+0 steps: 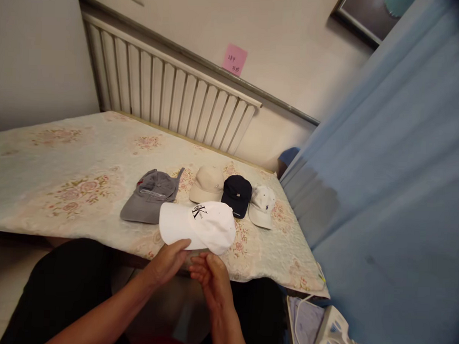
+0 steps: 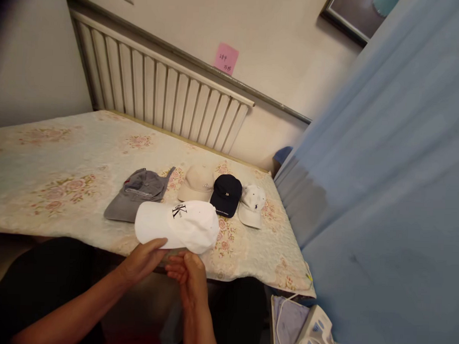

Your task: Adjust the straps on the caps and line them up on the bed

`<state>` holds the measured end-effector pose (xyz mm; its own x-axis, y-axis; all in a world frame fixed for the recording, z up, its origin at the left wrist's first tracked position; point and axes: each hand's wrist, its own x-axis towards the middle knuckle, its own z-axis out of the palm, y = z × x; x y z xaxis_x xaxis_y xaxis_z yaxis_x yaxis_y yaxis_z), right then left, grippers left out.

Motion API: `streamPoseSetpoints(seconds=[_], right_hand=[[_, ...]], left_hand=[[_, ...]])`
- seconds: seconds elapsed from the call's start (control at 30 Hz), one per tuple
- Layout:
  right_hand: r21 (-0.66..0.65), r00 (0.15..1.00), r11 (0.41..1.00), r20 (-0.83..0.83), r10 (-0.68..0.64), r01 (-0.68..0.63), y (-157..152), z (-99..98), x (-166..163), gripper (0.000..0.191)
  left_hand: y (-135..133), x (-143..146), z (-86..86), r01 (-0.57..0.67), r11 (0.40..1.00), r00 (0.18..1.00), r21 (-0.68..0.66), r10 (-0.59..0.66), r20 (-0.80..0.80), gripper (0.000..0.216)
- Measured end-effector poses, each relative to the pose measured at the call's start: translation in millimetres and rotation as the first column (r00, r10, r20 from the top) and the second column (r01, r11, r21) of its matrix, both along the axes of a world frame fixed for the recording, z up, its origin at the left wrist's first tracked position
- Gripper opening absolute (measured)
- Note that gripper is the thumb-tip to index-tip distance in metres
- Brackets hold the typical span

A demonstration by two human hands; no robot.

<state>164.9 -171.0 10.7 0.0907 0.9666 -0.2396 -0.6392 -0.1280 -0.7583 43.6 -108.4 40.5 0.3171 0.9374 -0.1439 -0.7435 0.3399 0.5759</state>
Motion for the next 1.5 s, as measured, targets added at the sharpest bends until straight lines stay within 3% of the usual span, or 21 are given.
streamPoseSetpoints(seconds=[0.13, 0.37, 0.47, 0.63, 0.77, 0.97, 1.3, 1.5], right_hand=[[0.028, 0.984, 1.0, 0.18, 0.008, -0.013, -2.5, 2.8, 6.1, 0.029], [-0.002, 0.97, 0.991, 0.204, -0.129, 0.132, 2.1, -2.0, 18.1, 0.028], [-0.017, 0.99, 0.996, 0.112, -0.085, 0.088, 1.8, -10.3, 17.9, 0.03], [-0.005, 0.971, 1.0, -0.239, -0.017, 0.017, 2.7, -17.5, 12.5, 0.037], [0.047, 0.905, 0.983, -0.4, -0.144, 0.177, 9.7, -4.1, 14.1, 0.033], [0.126, 0.852, 0.922, -0.445, -0.276, 0.365, 11.6, 27.8, 27.8, 0.039], [0.126, 0.85, 0.9, -0.403, -0.339, 0.418, 10.8, 44.2, 39.3, 0.039], [0.287, 0.906, 0.879, -0.303, -0.295, 0.382, 21.5, 59.8, 37.2, 0.038]], left_hand=[[7.4, -7.3, 2.1, -0.022, 1.0, 1.0, 0.016, 0.022, 0.009, 0.065], [11.9, -11.3, 9.4, -0.051, 0.999, 0.994, 0.002, 0.051, 0.101, 0.062], [12.9, -12.3, 14.4, -0.063, 0.998, 0.99, -0.015, 0.064, 0.126, 0.063], [12.2, -11.2, 18.7, -0.024, 0.996, 0.98, -0.089, 0.041, 0.195, 0.058], [9.9, -8.2, 16.1, 0.014, 0.992, 0.978, -0.126, 0.013, 0.21, 0.054], [12.3, -7.3, 3.8, 0.034, 0.99, 0.977, -0.138, -0.004, 0.213, 0.049], [20.3, -8.4, -6.0, 0.069, 0.978, 0.967, -0.195, -0.017, 0.256, 0.045], [32.9, 0.6, -6.3, 0.084, 0.96, 0.962, -0.267, -0.008, 0.272, 0.039]])
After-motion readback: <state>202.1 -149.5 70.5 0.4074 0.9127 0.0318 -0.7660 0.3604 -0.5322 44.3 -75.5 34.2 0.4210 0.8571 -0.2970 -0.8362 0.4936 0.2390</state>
